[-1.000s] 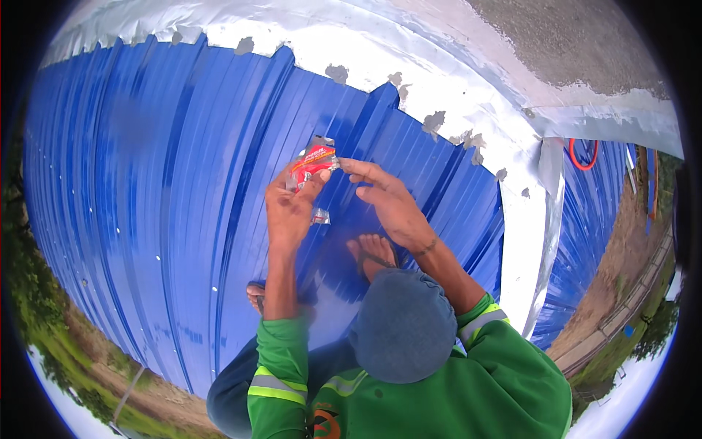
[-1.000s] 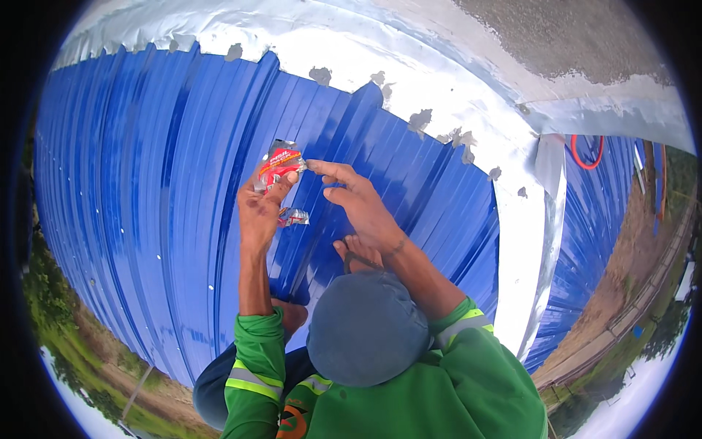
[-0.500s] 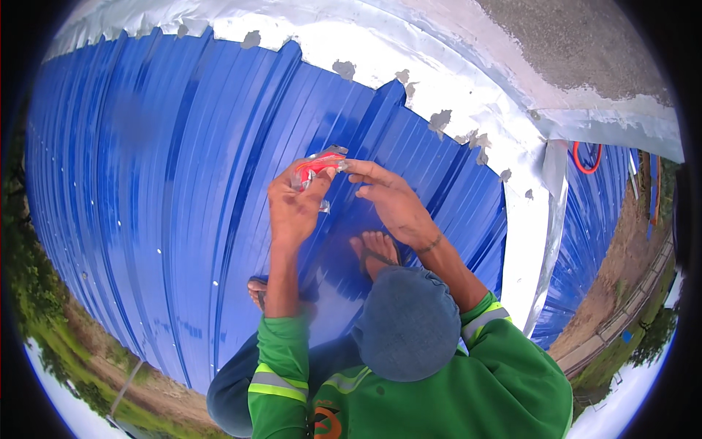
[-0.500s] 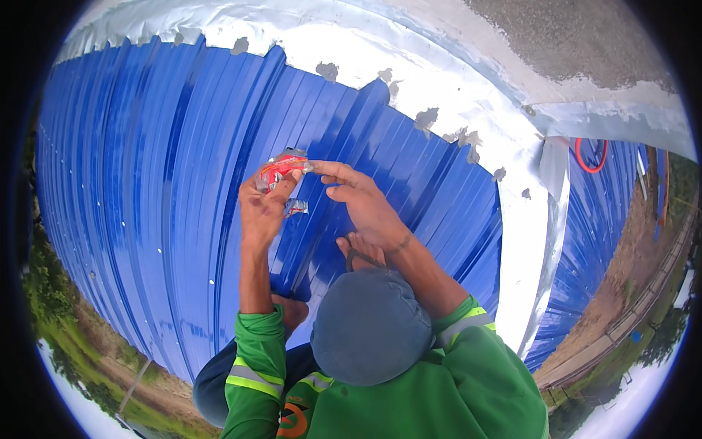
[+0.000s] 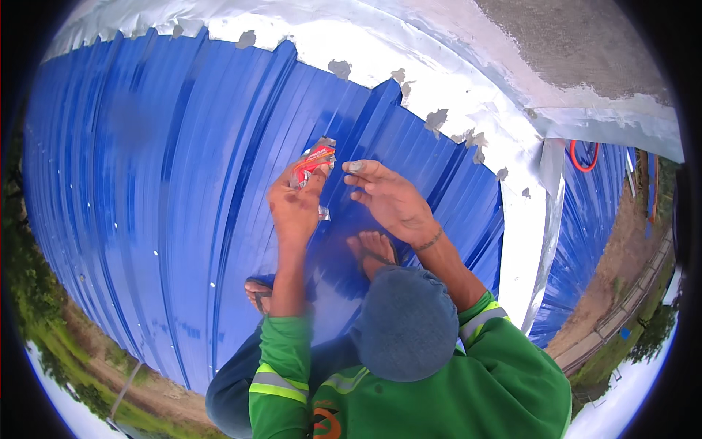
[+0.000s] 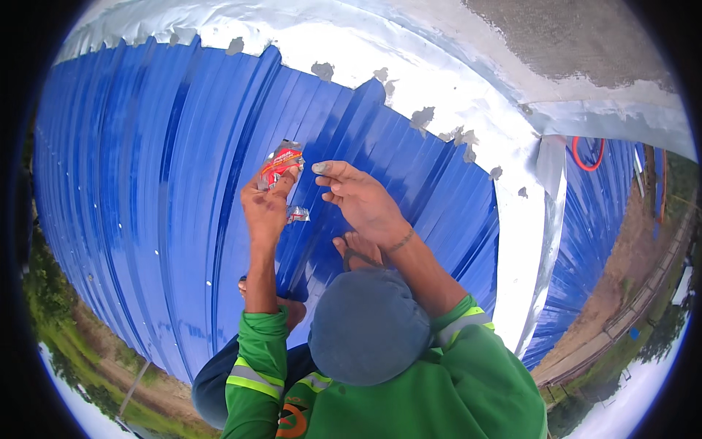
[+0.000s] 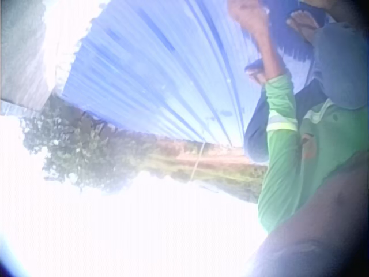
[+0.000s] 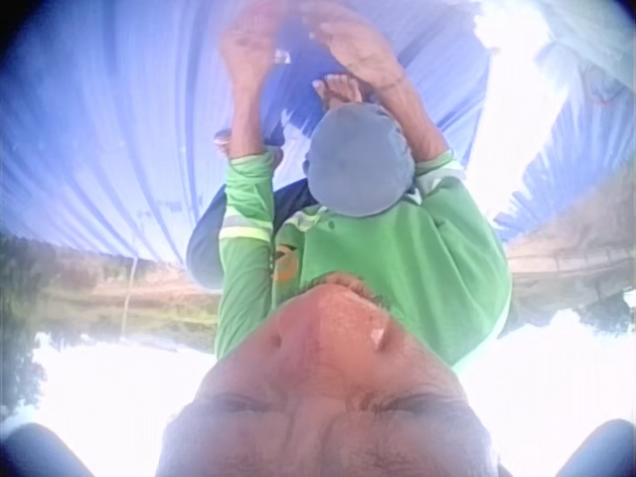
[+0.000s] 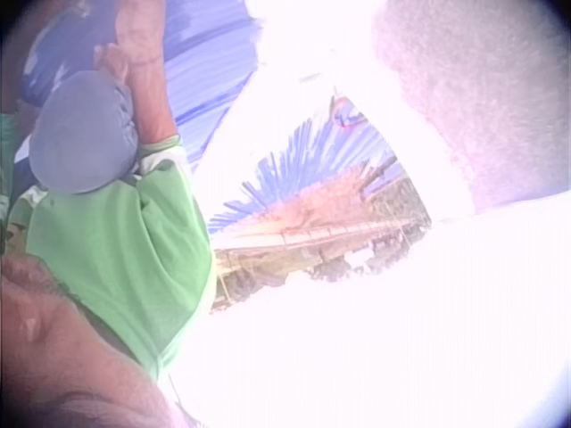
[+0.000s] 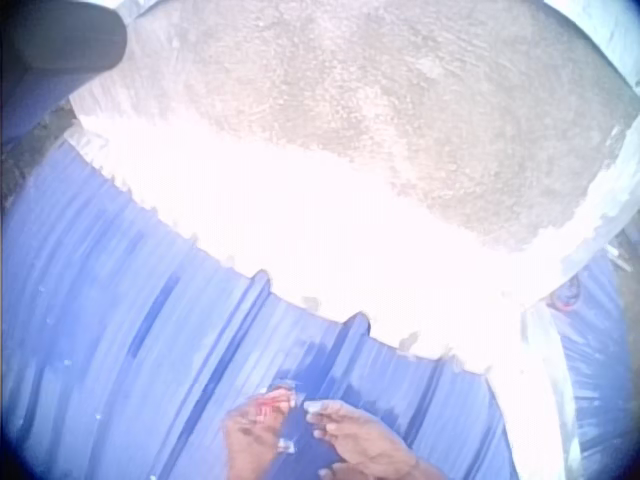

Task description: The person applies sealant from a packet onto the joints of a blue corrugated metal roof and smooths it along the seams by hand.

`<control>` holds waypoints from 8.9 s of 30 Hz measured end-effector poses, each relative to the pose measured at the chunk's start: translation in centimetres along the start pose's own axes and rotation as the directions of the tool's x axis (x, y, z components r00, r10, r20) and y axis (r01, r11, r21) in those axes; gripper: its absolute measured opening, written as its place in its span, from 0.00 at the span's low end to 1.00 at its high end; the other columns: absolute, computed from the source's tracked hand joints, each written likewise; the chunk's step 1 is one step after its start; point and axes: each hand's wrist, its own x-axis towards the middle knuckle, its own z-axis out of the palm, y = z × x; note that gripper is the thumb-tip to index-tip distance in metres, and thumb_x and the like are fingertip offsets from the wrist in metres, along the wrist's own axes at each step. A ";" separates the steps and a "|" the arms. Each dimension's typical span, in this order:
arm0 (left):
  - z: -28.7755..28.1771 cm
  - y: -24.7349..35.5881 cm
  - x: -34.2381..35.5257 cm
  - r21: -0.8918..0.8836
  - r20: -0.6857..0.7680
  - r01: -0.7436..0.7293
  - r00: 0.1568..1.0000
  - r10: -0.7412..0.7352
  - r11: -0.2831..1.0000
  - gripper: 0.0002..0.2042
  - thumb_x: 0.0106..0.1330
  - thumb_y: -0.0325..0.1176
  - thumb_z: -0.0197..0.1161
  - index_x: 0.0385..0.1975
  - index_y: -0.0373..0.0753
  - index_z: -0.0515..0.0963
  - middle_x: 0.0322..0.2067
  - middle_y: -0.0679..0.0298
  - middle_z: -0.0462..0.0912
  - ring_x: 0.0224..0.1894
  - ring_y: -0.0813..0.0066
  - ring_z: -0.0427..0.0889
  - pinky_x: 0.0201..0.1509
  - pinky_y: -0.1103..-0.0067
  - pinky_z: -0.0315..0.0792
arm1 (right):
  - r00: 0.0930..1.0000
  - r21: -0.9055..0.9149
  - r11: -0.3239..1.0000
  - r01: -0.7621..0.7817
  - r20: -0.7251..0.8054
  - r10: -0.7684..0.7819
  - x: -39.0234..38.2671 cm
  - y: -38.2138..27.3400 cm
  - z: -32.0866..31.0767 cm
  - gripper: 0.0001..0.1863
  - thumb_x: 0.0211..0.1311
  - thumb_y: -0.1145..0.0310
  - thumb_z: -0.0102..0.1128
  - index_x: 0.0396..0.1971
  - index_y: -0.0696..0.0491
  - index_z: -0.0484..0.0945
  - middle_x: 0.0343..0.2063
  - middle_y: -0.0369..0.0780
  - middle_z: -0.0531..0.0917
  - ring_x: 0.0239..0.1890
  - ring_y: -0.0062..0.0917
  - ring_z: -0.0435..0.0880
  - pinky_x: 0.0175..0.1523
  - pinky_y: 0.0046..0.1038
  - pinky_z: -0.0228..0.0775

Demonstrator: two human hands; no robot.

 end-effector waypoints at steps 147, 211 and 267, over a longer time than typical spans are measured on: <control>5.7 -2.5 -2.9 -0.632 0.271 0.196 0.962 -0.023 0.749 0.25 0.77 0.46 0.54 0.61 0.30 0.63 0.50 0.58 0.77 0.46 0.74 0.79 0.52 0.77 0.76 | 0.846 -0.785 0.619 -0.029 -0.349 -0.403 -0.7 3.1 -1.4 0.29 0.79 0.62 0.42 0.74 0.52 0.54 0.25 0.48 0.82 0.28 0.32 0.82 0.38 0.36 0.72; 0.7 -1.3 0.2 -0.178 0.160 -0.045 0.984 0.074 0.983 0.08 0.71 0.34 0.64 0.39 0.34 0.81 0.27 0.72 0.79 0.27 0.88 0.71 0.31 0.84 0.64 | 0.753 -0.534 0.845 -0.031 -0.569 -0.332 -0.5 4.3 -7.7 0.37 0.68 0.73 0.48 0.75 0.56 0.45 0.25 0.35 0.74 0.24 0.17 0.72 0.29 0.22 0.72; 1.2 1.6 -1.1 -0.053 0.141 -0.071 0.987 0.078 0.996 0.11 0.68 0.36 0.68 0.40 0.34 0.84 0.24 0.69 0.81 0.24 0.89 0.72 0.25 0.86 0.63 | 0.989 -0.192 0.971 0.144 -0.010 -0.149 -1.5 -2.1 1.2 0.23 0.65 0.73 0.50 0.60 0.58 0.75 0.60 0.38 0.76 0.64 0.24 0.69 0.66 0.30 0.60</control>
